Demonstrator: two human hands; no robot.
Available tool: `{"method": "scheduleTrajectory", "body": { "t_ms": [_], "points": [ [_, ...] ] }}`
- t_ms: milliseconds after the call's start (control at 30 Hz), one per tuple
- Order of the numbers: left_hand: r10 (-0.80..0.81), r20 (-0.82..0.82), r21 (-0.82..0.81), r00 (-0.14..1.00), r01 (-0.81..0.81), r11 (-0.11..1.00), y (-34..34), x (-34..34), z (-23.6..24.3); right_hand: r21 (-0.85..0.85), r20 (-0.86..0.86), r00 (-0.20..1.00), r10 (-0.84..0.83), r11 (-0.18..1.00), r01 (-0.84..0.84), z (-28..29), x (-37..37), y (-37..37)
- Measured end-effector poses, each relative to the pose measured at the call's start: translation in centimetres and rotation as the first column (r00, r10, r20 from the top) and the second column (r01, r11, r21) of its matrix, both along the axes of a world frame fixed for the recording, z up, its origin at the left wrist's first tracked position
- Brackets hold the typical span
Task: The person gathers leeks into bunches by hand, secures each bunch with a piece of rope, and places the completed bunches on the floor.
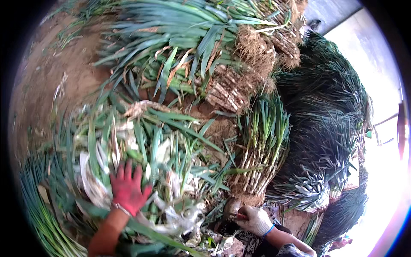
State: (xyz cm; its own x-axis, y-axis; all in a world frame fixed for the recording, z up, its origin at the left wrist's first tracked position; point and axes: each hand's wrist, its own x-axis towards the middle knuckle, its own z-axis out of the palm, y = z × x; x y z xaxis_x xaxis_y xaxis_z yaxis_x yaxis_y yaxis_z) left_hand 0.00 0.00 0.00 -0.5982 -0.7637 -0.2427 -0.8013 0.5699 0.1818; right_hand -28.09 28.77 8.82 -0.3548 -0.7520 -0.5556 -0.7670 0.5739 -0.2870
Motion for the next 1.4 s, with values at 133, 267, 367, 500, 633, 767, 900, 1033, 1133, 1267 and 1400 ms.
{"method": "scheduleTrajectory", "body": {
  "t_ms": [133,267,367,500,633,767,900,1033,1133,1267,1400],
  "points": [
    [-0.003,-0.229,-0.155,0.973,-0.034,0.987,-6.0,0.1,-0.6,-0.156,-0.048,0.997,-0.055,0.987,0.047,-1.6,-1.4,-7.6],
    [0.018,-0.166,-0.054,0.986,-0.028,0.998,-2.8,1.1,-1.4,-0.037,-0.011,0.983,-0.184,0.982,0.183,-2.5,-1.3,-4.7],
    [0.076,-0.08,0.05,0.994,-0.072,0.996,-3.7,1.1,-2.7,0.002,-0.119,0.979,-0.163,0.986,0.165,-3.4,-0.7,-3.7],
    [0.064,0.006,0.248,0.998,-0.063,0.967,-4.9,-1.3,-0.1,0.296,-0.182,0.967,-0.176,0.929,0.224,-0.6,2.4,-0.4],
    [0.136,-0.18,0.221,0.974,-0.095,0.971,-1.9,2.6,12.2,0.148,-0.115,0.98,-0.161,0.973,0.178,8.0,7.0,-1.4],
    [0.637,-0.22,0.716,0.739,-0.321,0.62,4.0,12.0,17.8,-0.115,-0.159,0.916,-0.367,0.929,0.352,16.6,6.0,-2.8],
    [0.931,0.152,0.958,0.332,-0.282,-0.056,6.8,24.6,21.7,-0.325,-0.246,0.784,-0.569,0.811,0.487,23.1,2.2,-4.4],
    [0.933,0.355,0.917,0.057,-0.215,-0.336,5.5,34.6,25.1,-0.485,0.001,0.687,-0.727,0.601,0.636,26.3,-3.2,-11.1],
    [0.921,0.333,0.912,-0.203,-0.18,-0.37,5.7,38.9,26.6,-0.562,0.096,0.637,-0.765,0.487,0.669,27.1,-7.9,-18.1],
    [0.899,0.268,0.936,-0.346,-0.129,-0.329,3.0,35.4,27.6,-0.433,0.644,0.403,-0.65,0.125,0.893,24.3,-16.7,-28.9],
    [0.932,0.241,0.926,-0.269,-0.225,-0.304,-4.5,14.2,31.6,-0.386,0.777,0.325,-0.539,0.002,0.923,22.0,-26.5,-41.9]
  ]
}}
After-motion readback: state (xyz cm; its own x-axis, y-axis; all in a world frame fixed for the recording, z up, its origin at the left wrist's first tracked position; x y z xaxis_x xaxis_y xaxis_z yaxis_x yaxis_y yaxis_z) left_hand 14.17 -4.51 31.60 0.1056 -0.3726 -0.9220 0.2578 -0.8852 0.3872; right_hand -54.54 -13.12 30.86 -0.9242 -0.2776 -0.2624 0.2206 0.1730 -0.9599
